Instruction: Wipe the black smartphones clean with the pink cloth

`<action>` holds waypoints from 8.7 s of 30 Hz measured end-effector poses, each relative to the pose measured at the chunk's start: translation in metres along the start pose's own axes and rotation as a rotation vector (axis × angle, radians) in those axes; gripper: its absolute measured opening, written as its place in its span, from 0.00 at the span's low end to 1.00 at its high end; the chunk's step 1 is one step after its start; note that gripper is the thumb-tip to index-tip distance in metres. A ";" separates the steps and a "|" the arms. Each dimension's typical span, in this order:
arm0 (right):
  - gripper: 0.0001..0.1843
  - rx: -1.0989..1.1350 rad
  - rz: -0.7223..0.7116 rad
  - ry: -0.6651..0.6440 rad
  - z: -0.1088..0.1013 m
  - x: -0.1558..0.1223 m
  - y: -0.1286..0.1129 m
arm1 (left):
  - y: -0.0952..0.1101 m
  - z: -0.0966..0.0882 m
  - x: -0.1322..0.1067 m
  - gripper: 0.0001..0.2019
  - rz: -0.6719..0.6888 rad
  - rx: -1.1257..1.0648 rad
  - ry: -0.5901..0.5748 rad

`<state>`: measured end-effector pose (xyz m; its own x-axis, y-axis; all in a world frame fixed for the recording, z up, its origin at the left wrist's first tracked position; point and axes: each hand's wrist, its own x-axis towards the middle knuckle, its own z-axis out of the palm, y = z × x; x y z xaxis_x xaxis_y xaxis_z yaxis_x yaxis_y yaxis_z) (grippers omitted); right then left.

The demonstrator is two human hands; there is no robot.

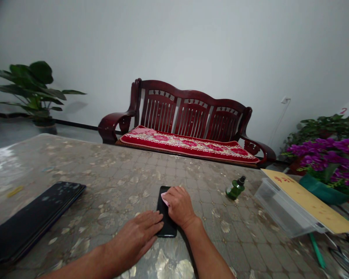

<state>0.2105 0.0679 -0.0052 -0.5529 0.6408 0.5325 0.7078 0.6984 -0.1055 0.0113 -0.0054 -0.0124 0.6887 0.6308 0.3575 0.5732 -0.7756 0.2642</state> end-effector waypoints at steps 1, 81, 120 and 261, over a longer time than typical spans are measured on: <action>0.14 0.011 -0.014 -0.019 -0.001 0.000 0.000 | 0.000 -0.001 0.000 0.15 0.002 -0.004 0.002; 0.17 0.086 0.030 -0.004 -0.015 -0.028 -0.004 | 0.003 -0.004 0.003 0.15 -0.003 0.036 -0.028; 0.17 0.079 0.039 0.013 -0.017 -0.029 -0.010 | 0.001 -0.002 0.001 0.14 0.010 0.022 -0.007; 0.12 0.086 0.277 -0.044 -0.003 -0.018 -0.016 | -0.052 -0.052 0.028 0.21 -0.376 0.024 -0.300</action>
<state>0.2111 0.0444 -0.0103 -0.3638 0.8226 0.4370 0.7957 0.5184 -0.3134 -0.0221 0.0512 0.0304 0.5270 0.8492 -0.0341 0.8149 -0.4936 0.3037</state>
